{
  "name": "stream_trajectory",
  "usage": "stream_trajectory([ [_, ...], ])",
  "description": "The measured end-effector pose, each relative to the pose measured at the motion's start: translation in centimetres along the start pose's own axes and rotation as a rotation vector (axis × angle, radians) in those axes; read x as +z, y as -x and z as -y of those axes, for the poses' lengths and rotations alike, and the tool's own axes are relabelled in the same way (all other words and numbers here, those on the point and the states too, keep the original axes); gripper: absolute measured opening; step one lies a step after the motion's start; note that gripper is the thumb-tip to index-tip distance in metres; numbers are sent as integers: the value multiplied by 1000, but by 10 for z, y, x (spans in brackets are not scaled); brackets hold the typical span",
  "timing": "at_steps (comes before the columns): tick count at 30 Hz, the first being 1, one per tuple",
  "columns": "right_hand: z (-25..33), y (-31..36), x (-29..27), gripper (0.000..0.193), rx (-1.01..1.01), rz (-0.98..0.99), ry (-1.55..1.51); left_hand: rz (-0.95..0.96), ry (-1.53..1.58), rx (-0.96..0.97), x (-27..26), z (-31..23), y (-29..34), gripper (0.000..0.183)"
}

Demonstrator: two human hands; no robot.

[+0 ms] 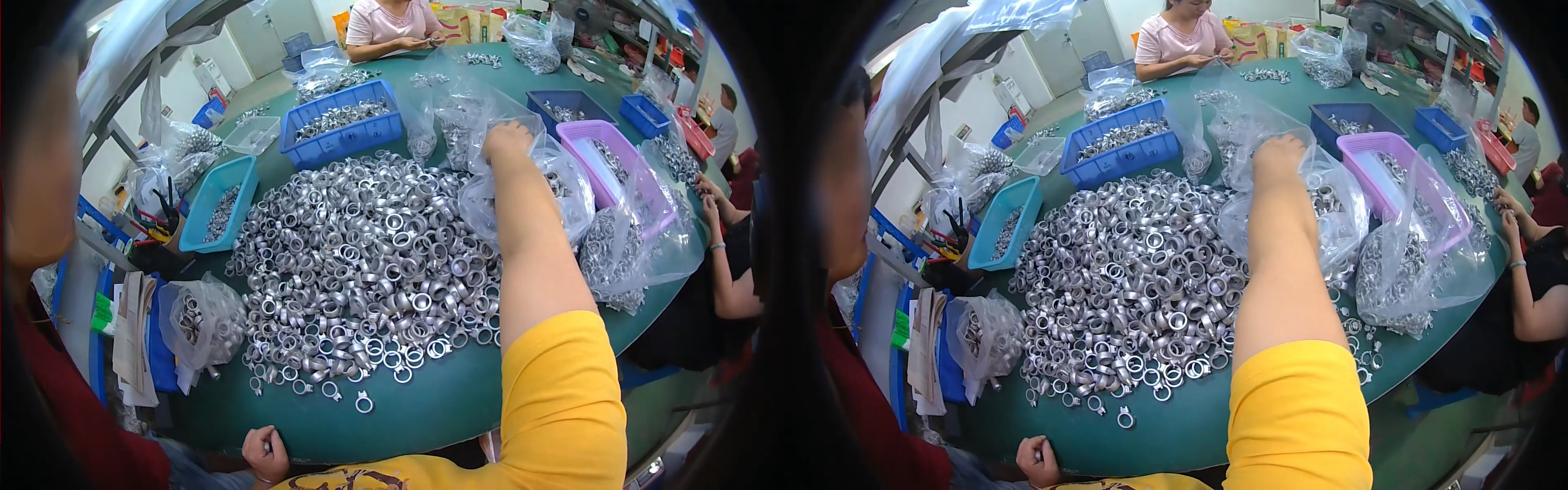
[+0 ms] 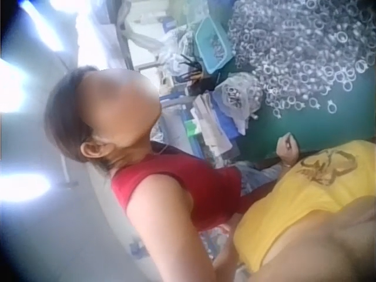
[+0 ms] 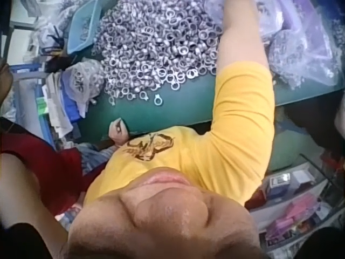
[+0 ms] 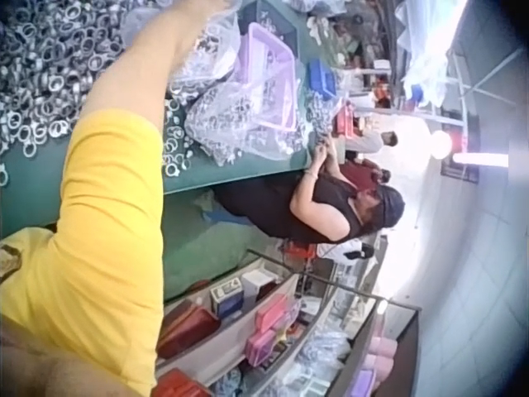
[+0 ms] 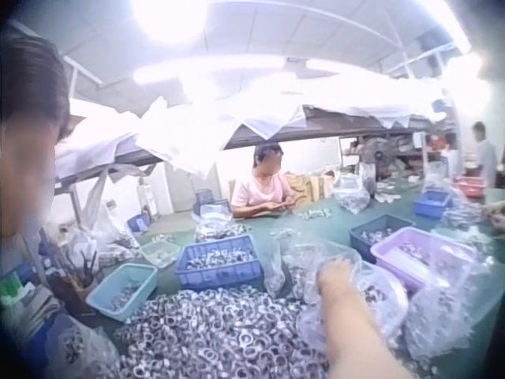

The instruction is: The person picks up metal rings and inserts a smaller metal cylinder into each one, handling the parts one at a time and placing the assembled pieces back onto the table.

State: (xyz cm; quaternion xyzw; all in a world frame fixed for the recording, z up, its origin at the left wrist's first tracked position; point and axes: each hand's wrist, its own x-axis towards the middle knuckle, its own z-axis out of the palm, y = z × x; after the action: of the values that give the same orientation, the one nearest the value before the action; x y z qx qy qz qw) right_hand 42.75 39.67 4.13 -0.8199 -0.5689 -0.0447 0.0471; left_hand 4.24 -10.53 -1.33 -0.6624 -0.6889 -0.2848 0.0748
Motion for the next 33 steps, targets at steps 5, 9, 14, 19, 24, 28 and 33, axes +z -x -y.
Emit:
stream_trajectory([
  [5, -2, 3, -2, 56, -93, -22, -88, -30, 83, -158, 4, -4, -1, 6],
  [9, 8, 13, -13, 43, -2, 36, 110, -61, 68, -127, 6, -2, -1, 5],
  [14, 0, 6, 0, 36, -56, -38, -14, -14, 59, -170, 5, 0, 3, 7],
  [19, 2, 6, -3, 33, -133, -4, -136, -49, 67, -145, 3, -1, 3, 7],
  [24, 0, -2, 9, 25, -51, -192, -349, -77, 91, -107, 5, 2, 2, 8],
  [28, -6, -10, 10, 25, -129, -343, -458, -119, 115, -83, 6, 1, -1, 8],
  [33, -21, -2, -4, 23, 16, -333, -979, -130, 130, -91, 4, 6, 3, 9],
])
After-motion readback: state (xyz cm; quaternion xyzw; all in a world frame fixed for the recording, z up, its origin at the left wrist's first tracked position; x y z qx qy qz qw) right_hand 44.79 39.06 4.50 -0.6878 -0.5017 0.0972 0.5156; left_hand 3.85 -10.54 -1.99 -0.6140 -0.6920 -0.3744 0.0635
